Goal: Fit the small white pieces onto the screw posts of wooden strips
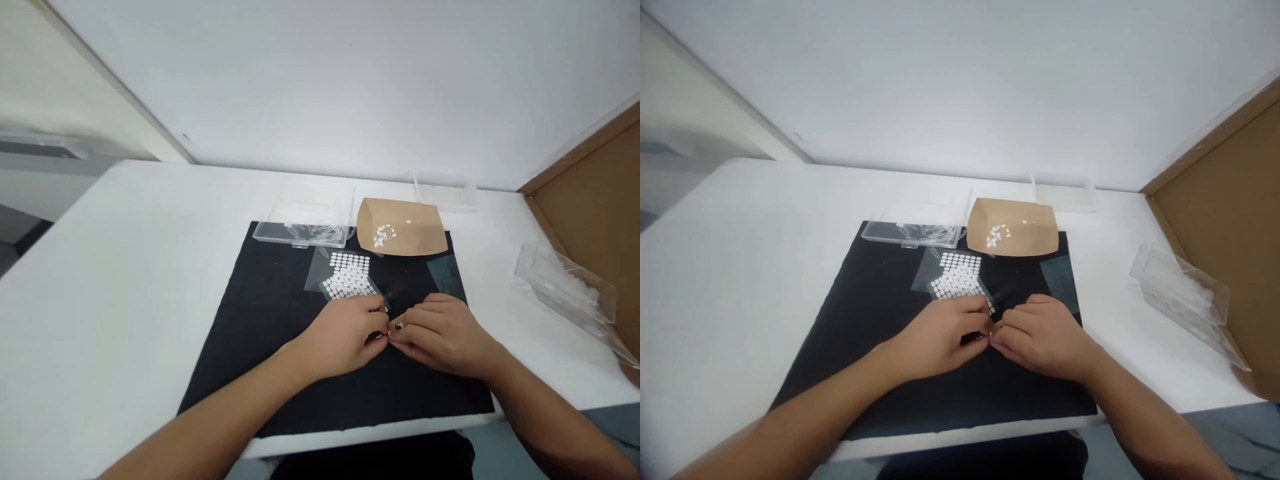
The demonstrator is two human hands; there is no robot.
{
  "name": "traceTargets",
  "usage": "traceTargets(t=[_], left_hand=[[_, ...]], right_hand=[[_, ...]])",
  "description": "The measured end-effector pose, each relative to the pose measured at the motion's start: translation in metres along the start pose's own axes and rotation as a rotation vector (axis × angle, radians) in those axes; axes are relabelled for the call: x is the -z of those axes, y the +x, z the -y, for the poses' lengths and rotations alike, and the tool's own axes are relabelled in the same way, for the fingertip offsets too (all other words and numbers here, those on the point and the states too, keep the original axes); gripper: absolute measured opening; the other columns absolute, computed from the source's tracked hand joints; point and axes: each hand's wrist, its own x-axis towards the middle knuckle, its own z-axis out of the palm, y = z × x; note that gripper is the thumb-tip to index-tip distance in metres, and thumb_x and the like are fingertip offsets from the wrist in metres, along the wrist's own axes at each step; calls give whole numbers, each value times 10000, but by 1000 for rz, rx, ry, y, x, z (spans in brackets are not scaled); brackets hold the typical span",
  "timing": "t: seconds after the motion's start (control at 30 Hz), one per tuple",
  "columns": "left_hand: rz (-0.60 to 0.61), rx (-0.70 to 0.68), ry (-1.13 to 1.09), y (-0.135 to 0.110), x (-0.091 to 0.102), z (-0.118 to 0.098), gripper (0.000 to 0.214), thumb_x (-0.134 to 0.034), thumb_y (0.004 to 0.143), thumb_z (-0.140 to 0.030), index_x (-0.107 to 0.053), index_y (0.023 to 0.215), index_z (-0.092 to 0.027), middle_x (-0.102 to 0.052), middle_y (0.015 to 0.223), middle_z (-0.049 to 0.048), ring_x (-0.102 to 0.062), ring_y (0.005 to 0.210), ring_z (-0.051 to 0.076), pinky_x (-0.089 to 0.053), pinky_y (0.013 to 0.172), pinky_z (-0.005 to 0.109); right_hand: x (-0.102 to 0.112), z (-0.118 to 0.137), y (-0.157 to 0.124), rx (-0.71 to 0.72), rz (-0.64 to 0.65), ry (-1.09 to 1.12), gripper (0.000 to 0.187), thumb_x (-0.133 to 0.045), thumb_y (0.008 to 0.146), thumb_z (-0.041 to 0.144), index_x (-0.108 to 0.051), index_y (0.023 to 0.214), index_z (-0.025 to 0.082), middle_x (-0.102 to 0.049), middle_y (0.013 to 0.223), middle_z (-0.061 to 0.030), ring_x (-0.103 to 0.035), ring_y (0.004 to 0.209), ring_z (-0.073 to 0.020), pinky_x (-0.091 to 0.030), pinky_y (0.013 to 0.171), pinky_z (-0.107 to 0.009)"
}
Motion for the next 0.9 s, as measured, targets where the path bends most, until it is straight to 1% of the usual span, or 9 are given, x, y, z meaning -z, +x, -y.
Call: traceTargets(t=[0.27,0.43,0.57,0.73,0.9], left_hand=[[32,28,-10,0,1,-1,77,-695,963,-201,-767,937,-210,-686,922,25,-672,804,174,-492,673,275],[41,28,-9,0,1,0,66,-699,962,-190,-759,936,-200,-697,945,32,-681,833,186,-499,702,278],[52,9,-4,1,3,0,103,-677,994,-193,-743,915,-187,-690,946,33,-676,836,184,-492,705,286],[40,1,-35,2,4,0,138,-683,1009,-197,-734,882,-185,-687,922,25,-667,820,175,-475,695,282],[46,-1,-44,2,4,0,168,-681,1018,-194,-724,856,-179,-678,908,24,-649,804,170,-468,697,282]], right_hand=[[2,-1,0,-7,36,-28,210,-612,1104,251,-705,923,200,-675,764,11,-591,685,-140,-326,647,-328],[1,-2,1,-32,38,-21,275,-565,1134,277,-712,914,204,-677,774,6,-573,699,-142,-321,656,-336],[-1,-2,1,-53,41,8,260,-552,1142,292,-737,980,206,-680,793,0,-580,723,-154,-322,670,-343],[-3,-2,0,-70,66,31,252,-550,1139,300,-738,998,208,-666,797,-1,-568,723,-164,-319,690,-345],[-3,0,0,-136,91,108,213,-567,1123,288,-725,1008,202,-650,814,-2,-557,756,-172,-341,770,-350]])
